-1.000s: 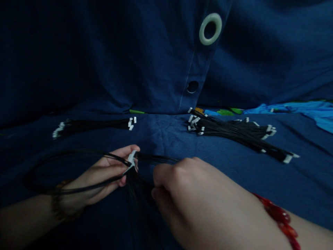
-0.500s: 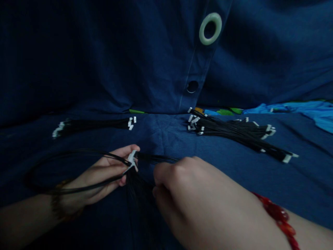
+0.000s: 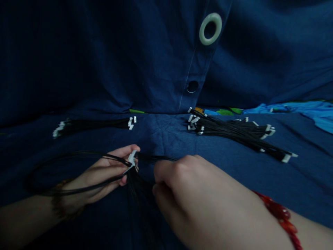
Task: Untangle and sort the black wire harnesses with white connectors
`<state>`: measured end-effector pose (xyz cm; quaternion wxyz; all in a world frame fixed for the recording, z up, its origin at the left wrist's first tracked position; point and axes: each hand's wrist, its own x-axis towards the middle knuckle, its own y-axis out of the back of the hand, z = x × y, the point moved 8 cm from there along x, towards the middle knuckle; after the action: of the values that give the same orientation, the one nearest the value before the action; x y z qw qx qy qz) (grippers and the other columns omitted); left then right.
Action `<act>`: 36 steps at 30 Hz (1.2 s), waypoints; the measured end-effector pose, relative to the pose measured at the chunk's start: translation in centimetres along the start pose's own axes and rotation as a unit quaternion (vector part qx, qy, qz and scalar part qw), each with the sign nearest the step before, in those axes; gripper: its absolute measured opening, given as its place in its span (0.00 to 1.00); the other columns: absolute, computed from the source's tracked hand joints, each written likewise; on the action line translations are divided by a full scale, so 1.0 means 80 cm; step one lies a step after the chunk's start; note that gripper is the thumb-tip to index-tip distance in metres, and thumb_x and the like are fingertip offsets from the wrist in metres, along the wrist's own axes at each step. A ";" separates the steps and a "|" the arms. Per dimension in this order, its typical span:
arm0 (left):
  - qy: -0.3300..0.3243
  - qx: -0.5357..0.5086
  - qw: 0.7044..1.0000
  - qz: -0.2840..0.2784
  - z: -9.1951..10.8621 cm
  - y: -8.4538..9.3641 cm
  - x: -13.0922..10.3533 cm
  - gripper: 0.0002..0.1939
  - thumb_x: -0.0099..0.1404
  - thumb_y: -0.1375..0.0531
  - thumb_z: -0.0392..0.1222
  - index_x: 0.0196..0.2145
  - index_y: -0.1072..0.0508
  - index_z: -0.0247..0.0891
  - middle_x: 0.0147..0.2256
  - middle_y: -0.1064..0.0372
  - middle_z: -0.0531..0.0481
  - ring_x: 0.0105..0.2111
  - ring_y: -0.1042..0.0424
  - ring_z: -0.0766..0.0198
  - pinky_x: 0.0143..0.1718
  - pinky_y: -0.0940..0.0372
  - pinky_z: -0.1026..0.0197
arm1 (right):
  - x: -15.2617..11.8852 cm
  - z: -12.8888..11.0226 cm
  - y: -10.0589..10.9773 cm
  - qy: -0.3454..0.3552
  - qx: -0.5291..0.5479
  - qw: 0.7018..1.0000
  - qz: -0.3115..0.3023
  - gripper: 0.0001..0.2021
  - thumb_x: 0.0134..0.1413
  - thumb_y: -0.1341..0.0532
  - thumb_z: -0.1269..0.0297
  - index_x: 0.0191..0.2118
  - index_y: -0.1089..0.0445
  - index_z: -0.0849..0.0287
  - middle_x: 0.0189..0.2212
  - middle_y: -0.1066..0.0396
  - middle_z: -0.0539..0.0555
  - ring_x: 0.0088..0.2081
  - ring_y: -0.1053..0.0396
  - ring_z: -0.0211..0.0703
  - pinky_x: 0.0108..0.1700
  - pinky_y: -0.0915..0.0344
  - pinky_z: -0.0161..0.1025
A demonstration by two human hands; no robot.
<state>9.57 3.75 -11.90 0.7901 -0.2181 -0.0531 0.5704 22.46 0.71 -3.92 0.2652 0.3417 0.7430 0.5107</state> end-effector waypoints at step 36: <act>0.022 0.002 1.000 -0.002 0.013 -0.015 -0.008 0.15 0.47 0.37 0.29 0.36 0.26 0.39 0.26 0.36 0.54 0.20 0.41 0.74 0.20 0.43 0.71 | -0.001 -0.002 0.004 -0.058 0.003 0.998 0.014 0.09 0.49 0.48 0.68 0.21 0.39 0.54 0.14 0.42 0.43 0.15 0.47 0.31 0.18 0.55 0.31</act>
<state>10.10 3.15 -10.38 0.7926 -0.2294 -0.0350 0.5639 22.50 0.63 -3.53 0.2996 0.3819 0.7231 0.4914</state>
